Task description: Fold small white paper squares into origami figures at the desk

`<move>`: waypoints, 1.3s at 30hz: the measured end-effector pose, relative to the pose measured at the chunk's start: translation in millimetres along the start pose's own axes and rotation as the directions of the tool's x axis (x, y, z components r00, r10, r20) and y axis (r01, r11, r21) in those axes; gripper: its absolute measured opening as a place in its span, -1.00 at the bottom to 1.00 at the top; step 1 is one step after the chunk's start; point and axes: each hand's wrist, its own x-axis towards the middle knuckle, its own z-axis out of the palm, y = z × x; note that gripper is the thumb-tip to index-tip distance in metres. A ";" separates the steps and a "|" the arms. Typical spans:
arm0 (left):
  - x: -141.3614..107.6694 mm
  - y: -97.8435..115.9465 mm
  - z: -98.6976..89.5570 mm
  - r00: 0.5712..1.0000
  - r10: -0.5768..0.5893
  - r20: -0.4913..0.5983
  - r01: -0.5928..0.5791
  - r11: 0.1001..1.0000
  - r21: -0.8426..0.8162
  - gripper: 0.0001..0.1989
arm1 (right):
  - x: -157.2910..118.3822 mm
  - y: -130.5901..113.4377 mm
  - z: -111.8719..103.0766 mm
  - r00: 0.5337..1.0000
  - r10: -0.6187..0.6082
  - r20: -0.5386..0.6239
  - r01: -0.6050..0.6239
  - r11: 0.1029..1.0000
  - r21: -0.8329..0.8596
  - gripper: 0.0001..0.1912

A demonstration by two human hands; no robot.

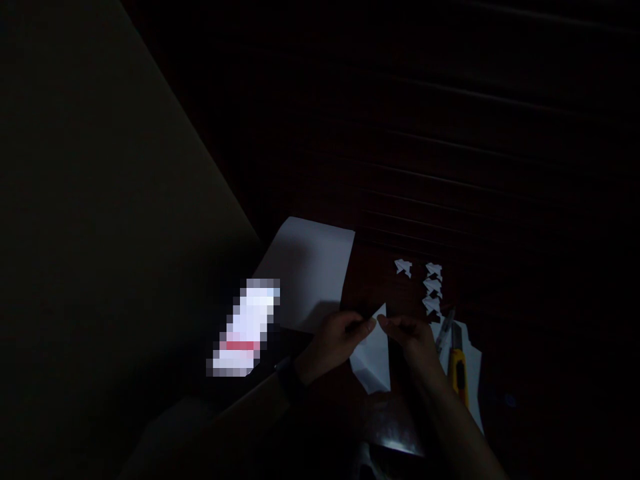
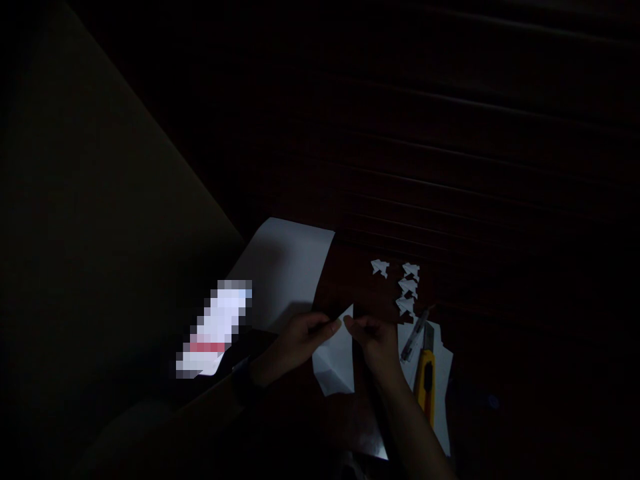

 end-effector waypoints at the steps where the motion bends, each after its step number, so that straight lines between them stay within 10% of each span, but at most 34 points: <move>1: 0.0 1.1 -0.2 1.000 -0.002 0.008 0.002 1.000 -0.001 -0.61 | 1.0 0.8 -0.7 1.000 0.015 -0.002 -0.015 1.000 0.019 -0.72; 39: 8.9 -3.8 -5.3 0.993 -0.059 -0.103 0.047 0.991 -0.122 -0.62 | -13.9 -14.2 7.9 0.970 -0.011 0.243 0.083 0.954 -0.289 -0.66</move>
